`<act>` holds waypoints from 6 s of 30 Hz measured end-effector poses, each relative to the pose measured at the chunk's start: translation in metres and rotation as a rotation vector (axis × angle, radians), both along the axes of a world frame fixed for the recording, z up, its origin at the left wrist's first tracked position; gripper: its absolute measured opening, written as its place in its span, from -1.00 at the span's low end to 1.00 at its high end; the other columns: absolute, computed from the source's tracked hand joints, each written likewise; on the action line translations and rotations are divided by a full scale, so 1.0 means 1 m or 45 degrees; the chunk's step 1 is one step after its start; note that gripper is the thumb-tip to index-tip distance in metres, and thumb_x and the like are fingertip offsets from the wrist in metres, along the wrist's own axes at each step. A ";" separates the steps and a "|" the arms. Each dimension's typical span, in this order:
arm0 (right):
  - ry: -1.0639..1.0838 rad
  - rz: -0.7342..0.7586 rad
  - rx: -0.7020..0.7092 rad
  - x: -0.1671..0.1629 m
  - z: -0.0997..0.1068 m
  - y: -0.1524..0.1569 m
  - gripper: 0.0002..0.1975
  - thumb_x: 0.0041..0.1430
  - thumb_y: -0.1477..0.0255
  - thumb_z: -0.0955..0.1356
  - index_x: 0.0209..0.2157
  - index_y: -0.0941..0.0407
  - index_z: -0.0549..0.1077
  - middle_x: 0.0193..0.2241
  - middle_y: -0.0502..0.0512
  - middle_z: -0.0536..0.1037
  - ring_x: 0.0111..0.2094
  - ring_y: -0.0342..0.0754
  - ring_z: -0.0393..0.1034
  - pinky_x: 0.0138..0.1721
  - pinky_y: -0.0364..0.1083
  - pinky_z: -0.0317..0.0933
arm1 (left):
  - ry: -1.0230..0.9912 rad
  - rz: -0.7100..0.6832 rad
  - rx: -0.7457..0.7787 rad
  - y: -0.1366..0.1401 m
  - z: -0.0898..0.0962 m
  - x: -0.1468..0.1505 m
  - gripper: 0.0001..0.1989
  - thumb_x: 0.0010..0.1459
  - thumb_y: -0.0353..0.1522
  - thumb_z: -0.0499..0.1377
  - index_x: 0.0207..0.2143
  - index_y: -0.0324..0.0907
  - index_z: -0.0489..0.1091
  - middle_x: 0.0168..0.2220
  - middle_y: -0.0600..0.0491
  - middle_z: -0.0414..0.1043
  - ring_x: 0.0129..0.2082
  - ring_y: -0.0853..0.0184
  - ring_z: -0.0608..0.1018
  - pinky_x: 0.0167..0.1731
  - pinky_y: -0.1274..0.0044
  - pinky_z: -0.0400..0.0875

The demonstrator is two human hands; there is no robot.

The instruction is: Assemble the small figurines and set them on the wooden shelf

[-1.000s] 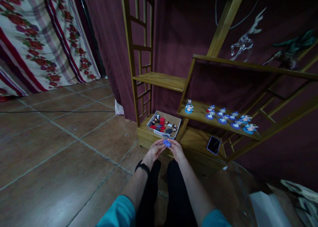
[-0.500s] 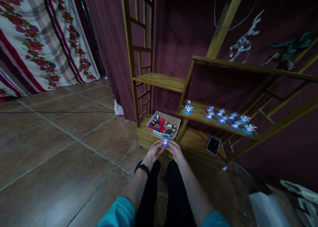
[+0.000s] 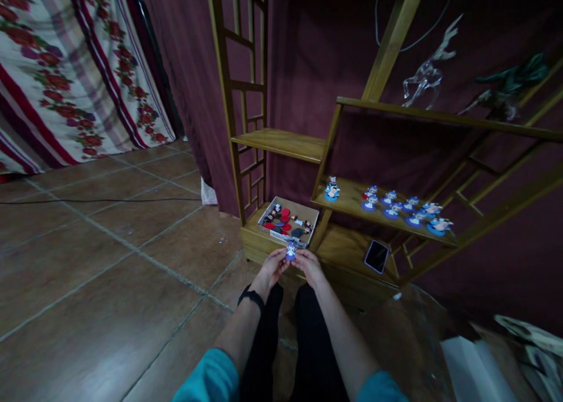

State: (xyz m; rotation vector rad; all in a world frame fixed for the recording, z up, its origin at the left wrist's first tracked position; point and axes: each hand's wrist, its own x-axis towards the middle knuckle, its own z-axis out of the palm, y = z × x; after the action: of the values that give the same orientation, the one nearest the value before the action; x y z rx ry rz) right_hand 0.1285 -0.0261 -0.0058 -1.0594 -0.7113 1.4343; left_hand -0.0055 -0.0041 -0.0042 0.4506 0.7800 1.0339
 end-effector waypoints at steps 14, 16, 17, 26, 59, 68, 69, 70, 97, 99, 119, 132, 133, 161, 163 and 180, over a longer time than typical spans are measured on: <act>-0.094 -0.052 0.074 -0.001 0.005 0.000 -0.69 -0.27 0.33 0.44 -0.37 0.11 0.47 -0.33 0.08 0.54 -0.28 -0.04 0.41 -0.22 -0.05 0.26 | 0.100 0.022 0.139 -0.006 0.006 0.008 -0.67 -0.32 -0.55 0.33 -0.37 -0.28 0.45 -0.45 0.00 0.49 -0.49 0.46 0.48 -0.37 0.61 0.34; -0.116 -0.051 0.111 -0.003 0.007 -0.001 -0.63 -0.27 0.34 0.44 -0.31 0.10 0.46 -0.30 0.07 0.53 -0.25 -0.02 0.39 -0.20 -0.05 0.24 | 0.147 0.020 0.162 -0.007 0.005 0.009 -0.66 -0.34 -0.52 0.35 -0.38 -0.27 0.46 -0.47 0.02 0.48 -0.52 0.47 0.46 -0.40 0.61 0.31; -0.118 -0.057 0.120 -0.003 0.007 -0.001 -0.61 -0.27 0.34 0.43 -0.28 0.10 0.46 -0.30 0.06 0.53 -0.25 -0.02 0.39 -0.20 -0.05 0.24 | 0.172 0.010 0.179 -0.007 0.005 0.010 -0.66 -0.35 -0.51 0.35 -0.38 -0.27 0.46 -0.47 0.02 0.48 -0.52 0.48 0.45 -0.42 0.62 0.30; -0.218 -0.154 0.131 -0.001 0.000 0.005 -0.57 -0.31 0.39 0.43 -0.25 0.09 0.46 -0.34 0.02 0.53 -0.28 -0.05 0.38 -0.17 -0.06 0.21 | 0.296 0.120 0.235 -0.006 -0.003 0.014 -0.54 -0.40 -0.50 0.36 -0.30 -0.25 0.41 -0.52 0.08 0.44 -0.54 0.46 0.43 -0.47 0.61 0.25; -0.465 -0.171 0.186 0.000 0.004 0.006 -0.75 -0.28 0.41 0.42 -0.41 0.10 0.52 -0.43 0.00 0.55 -0.37 -0.06 0.38 -0.19 -0.05 0.20 | 0.419 0.158 0.226 -0.004 -0.003 0.009 -0.76 -0.35 -0.48 0.35 -0.49 -0.30 0.49 -0.56 0.00 0.47 -0.57 0.43 0.42 -0.46 0.56 0.30; -0.342 -0.142 0.163 0.000 0.004 0.009 -0.64 -0.33 0.42 0.43 -0.33 0.08 0.49 -0.40 -0.02 0.53 -0.34 -0.07 0.38 -0.20 -0.07 0.21 | 0.324 0.190 0.125 -0.005 -0.001 0.012 -0.83 -0.28 -0.50 0.32 -0.50 -0.31 0.46 -0.57 0.02 0.45 -0.59 0.47 0.43 -0.51 0.62 0.31; -0.288 -0.149 0.166 0.000 0.006 0.008 -0.63 -0.33 0.42 0.43 -0.32 0.07 0.48 -0.39 -0.01 0.53 -0.33 -0.07 0.38 -0.19 -0.07 0.21 | 0.293 0.209 0.095 -0.005 0.000 0.011 -0.84 -0.27 -0.51 0.31 -0.50 -0.31 0.45 -0.56 0.02 0.45 -0.58 0.47 0.44 -0.50 0.62 0.32; -0.246 -0.154 0.169 -0.001 0.008 0.006 -0.63 -0.32 0.43 0.43 -0.32 0.07 0.47 -0.39 -0.01 0.53 -0.33 -0.06 0.38 -0.19 -0.07 0.21 | 0.262 0.228 0.062 -0.004 0.000 0.011 -0.84 -0.26 -0.53 0.31 -0.51 -0.31 0.45 -0.56 0.02 0.45 -0.58 0.47 0.44 -0.49 0.62 0.34; -0.311 -0.116 0.140 0.002 0.014 0.001 -0.57 -0.23 0.20 0.41 -0.27 0.11 0.46 -0.33 0.06 0.53 -0.32 -0.04 0.39 -0.32 -0.09 0.27 | 0.082 -0.096 -0.165 0.001 0.009 0.005 -0.85 -0.08 -0.53 0.23 -0.37 -0.29 0.40 -0.50 0.00 0.48 -0.53 0.45 0.51 -0.40 0.61 0.43; -0.331 -0.110 0.146 0.001 0.014 0.001 -0.57 -0.23 0.21 0.41 -0.27 0.12 0.46 -0.34 0.06 0.52 -0.33 -0.04 0.39 -0.32 -0.08 0.27 | 0.093 -0.053 -0.171 0.001 0.008 0.004 -0.86 -0.06 -0.52 0.22 -0.36 -0.28 0.40 -0.50 0.01 0.48 -0.54 0.45 0.51 -0.41 0.61 0.43; -0.382 -0.093 0.334 0.000 0.006 0.009 -0.60 -0.20 0.24 0.41 -0.24 0.05 0.47 -0.31 0.02 0.53 -0.25 0.02 0.39 -0.15 0.02 0.23 | 0.173 -0.087 -0.175 0.014 -0.001 -0.001 -0.87 -0.05 -0.56 0.19 -0.38 -0.25 0.36 -0.52 0.05 0.46 -0.54 0.44 0.52 -0.45 0.62 0.45; -0.387 -0.103 0.380 0.001 0.005 0.008 -0.65 -0.17 0.27 0.40 -0.25 0.03 0.47 -0.31 0.01 0.52 -0.25 0.01 0.38 -0.14 0.02 0.22 | 0.216 -0.138 -0.155 0.014 0.001 0.000 -0.83 -0.07 -0.56 0.20 -0.36 -0.25 0.36 -0.52 0.06 0.46 -0.57 0.47 0.50 -0.46 0.65 0.42; -0.389 -0.118 0.375 0.001 0.004 0.008 -0.66 -0.16 0.27 0.40 -0.26 0.04 0.47 -0.31 0.02 0.52 -0.25 0.01 0.38 -0.14 0.02 0.22 | 0.216 -0.143 -0.151 0.013 0.002 0.000 -0.84 -0.06 -0.55 0.20 -0.36 -0.24 0.36 -0.51 0.05 0.46 -0.55 0.46 0.51 -0.45 0.65 0.42; -1.148 -0.463 0.673 0.165 0.249 0.029 -0.67 -0.04 0.34 0.33 -0.18 0.12 0.44 -0.35 0.08 0.53 -0.35 -0.08 0.39 -0.29 -0.11 0.26 | 0.186 -0.078 -0.239 0.019 -0.003 0.002 -0.77 0.02 -0.48 0.13 -0.20 -0.21 0.31 -0.29 -0.06 0.48 -0.36 0.38 0.55 -0.37 0.61 0.42; -1.348 -0.527 0.606 0.179 0.264 0.051 -0.70 -0.04 0.36 0.32 -0.20 0.11 0.45 -0.38 0.05 0.54 -0.38 -0.10 0.39 -0.30 -0.14 0.24 | 0.205 -0.070 -0.273 0.020 -0.002 0.001 -0.76 0.02 -0.48 0.13 -0.20 -0.20 0.31 -0.29 -0.05 0.48 -0.36 0.38 0.55 -0.38 0.61 0.42; -2.002 -0.411 0.159 0.198 0.242 0.145 -0.81 -0.15 0.50 0.37 -0.39 0.09 0.52 -0.42 0.12 0.56 -0.36 -0.07 0.42 -0.34 -0.18 0.17 | 0.192 -0.026 -0.410 0.030 -0.011 0.003 -0.78 0.00 -0.51 0.15 -0.24 -0.20 0.30 -0.46 0.03 0.47 -0.53 0.42 0.54 -0.55 0.66 0.41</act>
State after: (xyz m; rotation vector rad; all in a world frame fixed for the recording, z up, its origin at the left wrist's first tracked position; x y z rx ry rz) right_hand 0.3268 0.1190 0.2361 -2.0089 -1.5494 0.0164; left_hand -0.0027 0.0263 -0.0150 0.2600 1.0548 0.8423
